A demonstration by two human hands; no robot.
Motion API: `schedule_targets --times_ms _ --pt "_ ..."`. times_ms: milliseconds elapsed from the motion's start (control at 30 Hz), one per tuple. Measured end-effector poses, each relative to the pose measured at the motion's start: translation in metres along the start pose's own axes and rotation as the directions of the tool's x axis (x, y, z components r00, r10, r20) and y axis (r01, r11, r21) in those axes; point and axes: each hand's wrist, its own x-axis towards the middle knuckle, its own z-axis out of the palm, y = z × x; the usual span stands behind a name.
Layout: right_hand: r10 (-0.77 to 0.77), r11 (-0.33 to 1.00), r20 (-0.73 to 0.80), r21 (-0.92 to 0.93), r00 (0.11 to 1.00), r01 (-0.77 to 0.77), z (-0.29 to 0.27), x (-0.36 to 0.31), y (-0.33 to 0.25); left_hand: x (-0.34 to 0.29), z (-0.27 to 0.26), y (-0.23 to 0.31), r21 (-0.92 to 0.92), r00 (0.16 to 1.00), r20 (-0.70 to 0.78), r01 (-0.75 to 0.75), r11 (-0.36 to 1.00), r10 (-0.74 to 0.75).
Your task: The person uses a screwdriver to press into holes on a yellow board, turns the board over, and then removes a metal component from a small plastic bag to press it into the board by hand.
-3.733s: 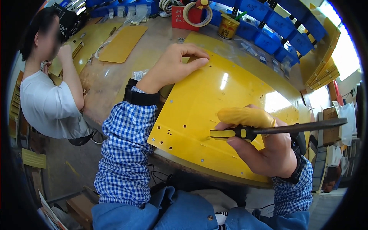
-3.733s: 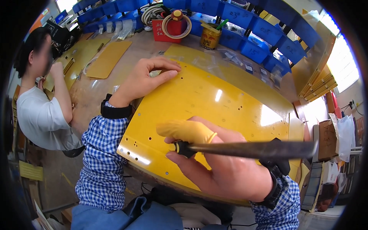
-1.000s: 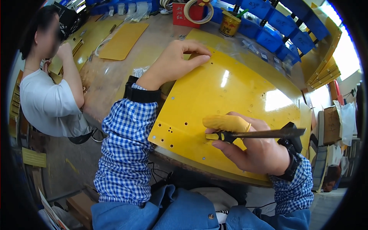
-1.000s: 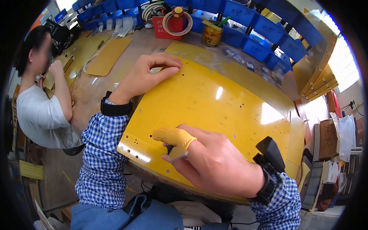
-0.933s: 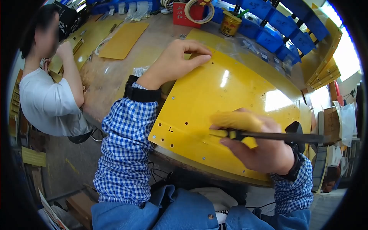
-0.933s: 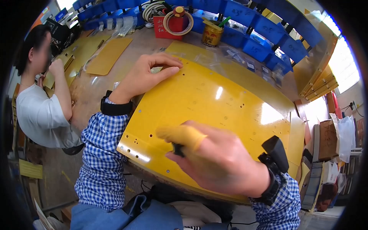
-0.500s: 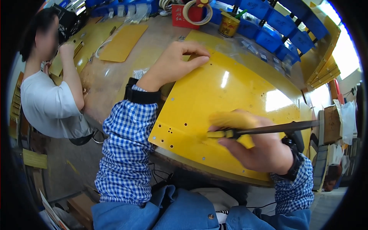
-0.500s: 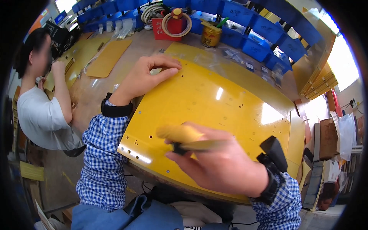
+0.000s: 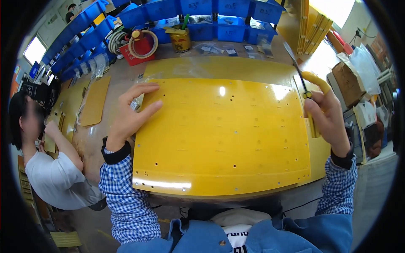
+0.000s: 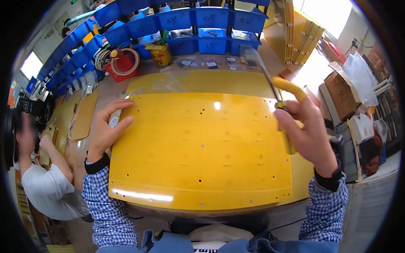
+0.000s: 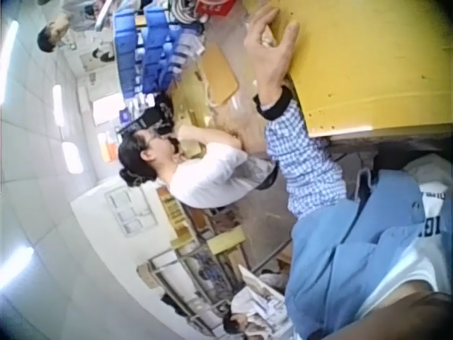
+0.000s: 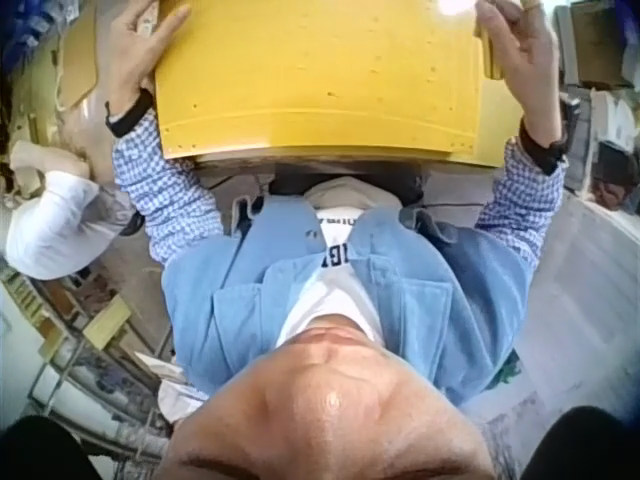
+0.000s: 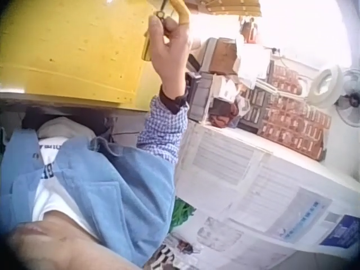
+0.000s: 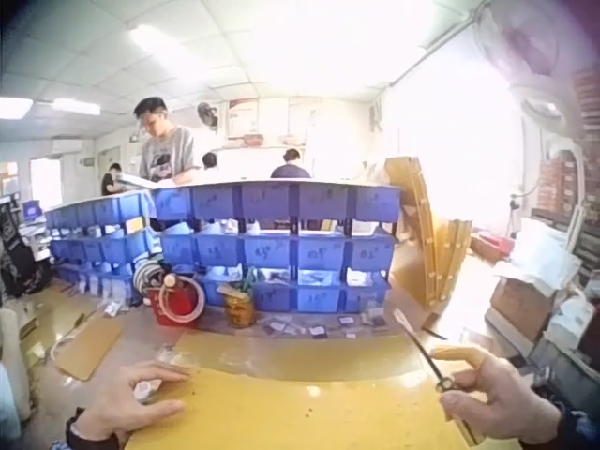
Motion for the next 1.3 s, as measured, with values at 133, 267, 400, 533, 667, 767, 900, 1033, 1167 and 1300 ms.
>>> schedule_targets --times_ms 133,267,400,533,667,767,900,1033,1167,1300 --pt "0.112 0.949 -0.014 -0.294 0.994 -0.111 -0.044 -0.03 0.043 -0.005 -0.001 0.036 0.0 0.965 0.253 -0.073 0.997 0.07" --pt "0.123 0.925 -0.008 -0.361 0.992 -0.117 -0.052 -0.03 0.06 -0.025 -0.003 0.063 0.225 0.905 0.424 -0.092 0.97 -0.012" --pt "0.12 0.935 -0.037 -0.331 0.992 -0.126 -0.039 -0.024 0.072 -0.029 0.002 0.069 0.302 0.889 0.455 -0.11 0.947 -0.042" --pt "0.025 0.968 -0.081 -0.248 0.996 -0.045 -0.019 -0.013 0.072 -0.034 0.006 0.064 0.327 0.889 0.457 -0.132 0.936 -0.034" --pt "-0.08 0.978 0.057 -0.188 0.995 0.089 -0.008 0.005 0.058 -0.033 0.011 0.06 0.333 0.87 0.493 -0.167 0.928 -0.02" --pt "-0.219 0.974 0.198 -0.004 0.955 0.225 0.027 0.027 0.029 -0.042 0.0 0.067 0.367 0.867 0.491 -0.123 0.922 -0.079" --pt "-0.382 0.917 0.279 0.235 0.881 0.323 0.069 0.056 0.001 -0.033 0.006 0.056 0.326 0.856 0.514 -0.127 0.937 -0.063" --pt "-0.422 0.903 0.328 0.067 0.845 0.425 0.098 0.064 -0.022 -0.032 0.003 0.069 0.319 0.858 0.509 -0.116 0.941 -0.067" --pt "-0.467 0.871 0.339 0.015 0.817 0.491 0.106 0.071 -0.024 -0.03 0.005 0.065 0.279 0.861 0.503 -0.082 0.957 -0.072" --pt "-0.448 0.874 0.385 0.001 0.807 0.485 0.115 0.066 -0.021 -0.034 0.003 0.068 0.272 0.868 0.489 -0.061 0.96 -0.084"
